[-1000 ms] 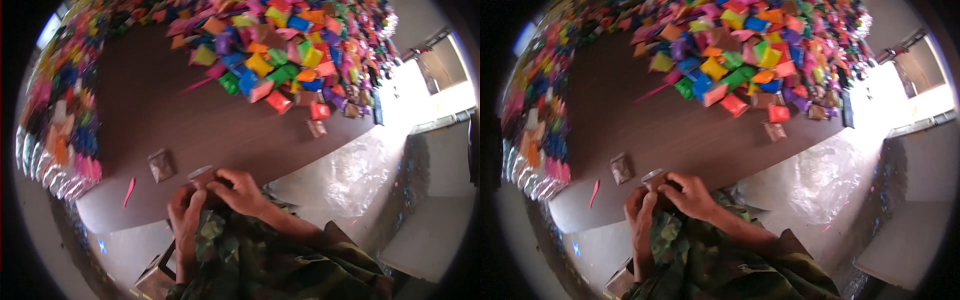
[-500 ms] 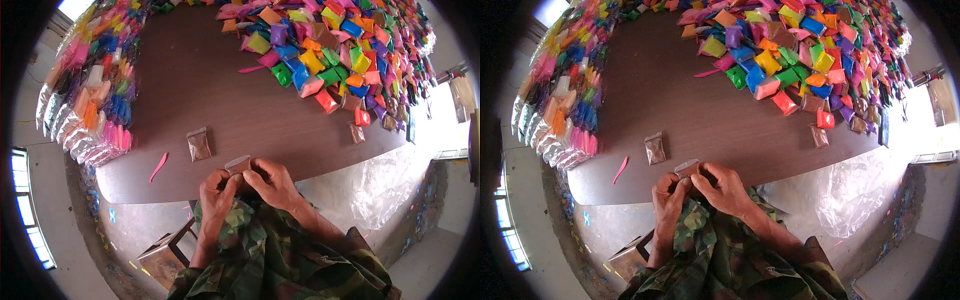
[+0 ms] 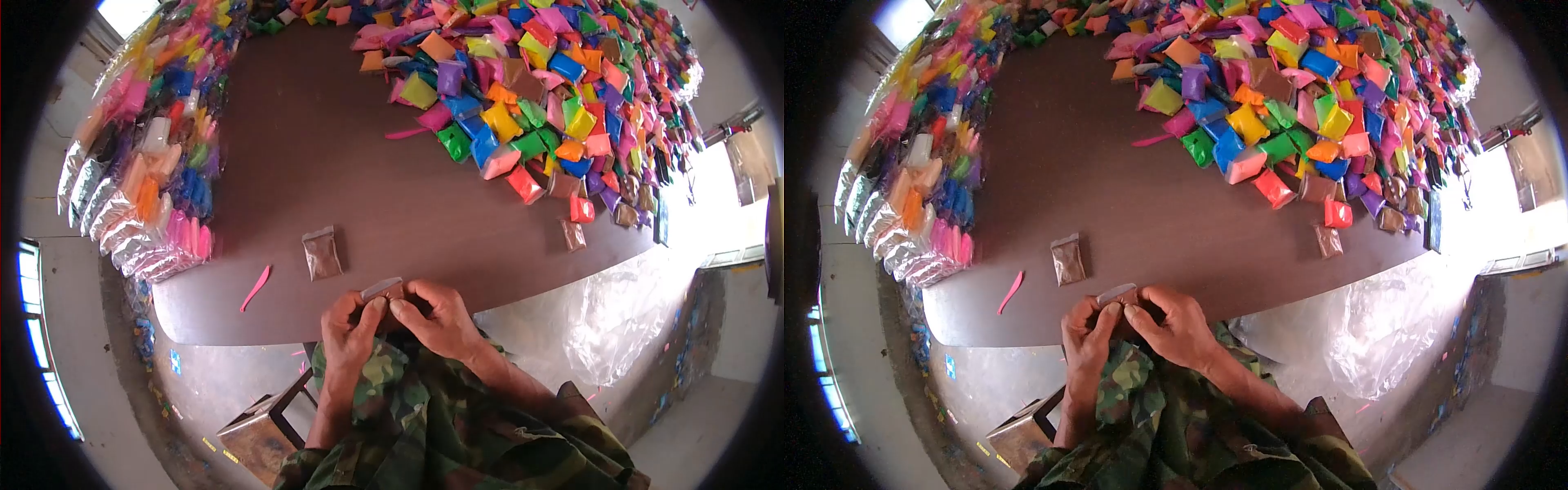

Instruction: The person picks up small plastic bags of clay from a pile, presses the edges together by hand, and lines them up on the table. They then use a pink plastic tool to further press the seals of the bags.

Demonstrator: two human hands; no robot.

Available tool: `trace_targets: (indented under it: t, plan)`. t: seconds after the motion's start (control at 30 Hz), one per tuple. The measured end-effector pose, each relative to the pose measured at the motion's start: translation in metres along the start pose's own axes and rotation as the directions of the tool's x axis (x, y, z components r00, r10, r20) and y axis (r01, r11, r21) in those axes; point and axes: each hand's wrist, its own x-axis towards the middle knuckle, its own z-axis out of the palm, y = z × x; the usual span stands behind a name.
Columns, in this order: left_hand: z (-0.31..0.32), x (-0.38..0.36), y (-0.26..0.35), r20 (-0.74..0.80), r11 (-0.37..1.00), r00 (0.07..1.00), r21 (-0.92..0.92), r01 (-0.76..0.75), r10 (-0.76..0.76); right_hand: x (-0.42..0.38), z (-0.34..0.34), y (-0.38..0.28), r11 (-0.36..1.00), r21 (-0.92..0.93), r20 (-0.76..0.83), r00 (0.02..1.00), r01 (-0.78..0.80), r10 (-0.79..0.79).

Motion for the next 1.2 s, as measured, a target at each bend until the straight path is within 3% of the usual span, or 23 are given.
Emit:
trace_targets:
  t: [0.03, 0.13, 0.2, 0.33, 0.43, 0.73, 0.83, 0.93, 1.03, 1.13, 1.2]
  plan:
    - [0.001, 0.0, -0.002, -0.011, 0.999, 0.999, 0.028, -0.04, 0.041, 0.001, -0.001, -0.001, 1.0, -0.004, 0.016, 1.0, -0.025, 0.025]
    - [0.004, -0.003, 0.001, -0.064, 0.999, 0.998, -0.03, 0.017, -0.019, 0.003, -0.002, -0.006, 0.993, 0.102, 0.051, 0.997, -0.061, 0.056]
    - [0.004, -0.004, 0.009, -0.044, 0.998, 0.997, -0.019, 0.065, -0.066, 0.002, -0.003, -0.003, 0.996, 0.057, 0.037, 0.997, -0.065, 0.063]
    - [0.011, -0.004, 0.028, 0.038, 0.983, 0.994, -0.151, 0.104, -0.099, 0.002, 0.004, 0.013, 0.991, 0.13, -0.073, 0.997, 0.044, -0.035]
    - [0.004, 0.0, 0.015, 0.139, 0.996, 0.988, -0.039, 0.077, -0.071, -0.001, 0.006, 0.008, 0.963, 0.269, -0.099, 0.995, 0.03, -0.003]
    - [0.003, -0.001, -0.001, 0.109, 0.985, 0.994, -0.169, 0.04, -0.021, 0.001, -0.001, 0.002, 0.987, 0.156, 0.006, 0.999, -0.04, 0.039]
    - [-0.002, -0.001, -0.003, 0.121, 0.999, 0.992, -0.037, -0.021, 0.026, 0.003, 0.0, -0.004, 0.988, 0.15, -0.004, 0.999, -0.034, 0.035]
    - [0.0, -0.003, -0.003, 0.095, 0.996, 0.995, -0.085, -0.026, 0.034, 0.004, -0.001, 0.005, 0.985, 0.169, 0.035, 0.999, -0.043, 0.038]
    - [0.002, -0.004, 0.008, 0.118, 0.991, 0.992, -0.116, 0.064, -0.05, 0.002, 0.001, 0.014, 0.978, 0.205, 0.008, 0.999, -0.032, 0.031]
    - [0.001, -0.003, 0.018, 0.129, 0.994, 0.987, -0.04, 0.1, -0.095, 0.002, 0.001, 0.008, 0.992, 0.126, -0.075, 0.997, 0.03, -0.02]
    - [0.0, -0.002, 0.018, 0.154, 0.995, 0.986, -0.059, 0.078, -0.068, 0.001, 0.001, 0.005, 0.985, 0.169, -0.077, 0.997, 0.021, -0.008]
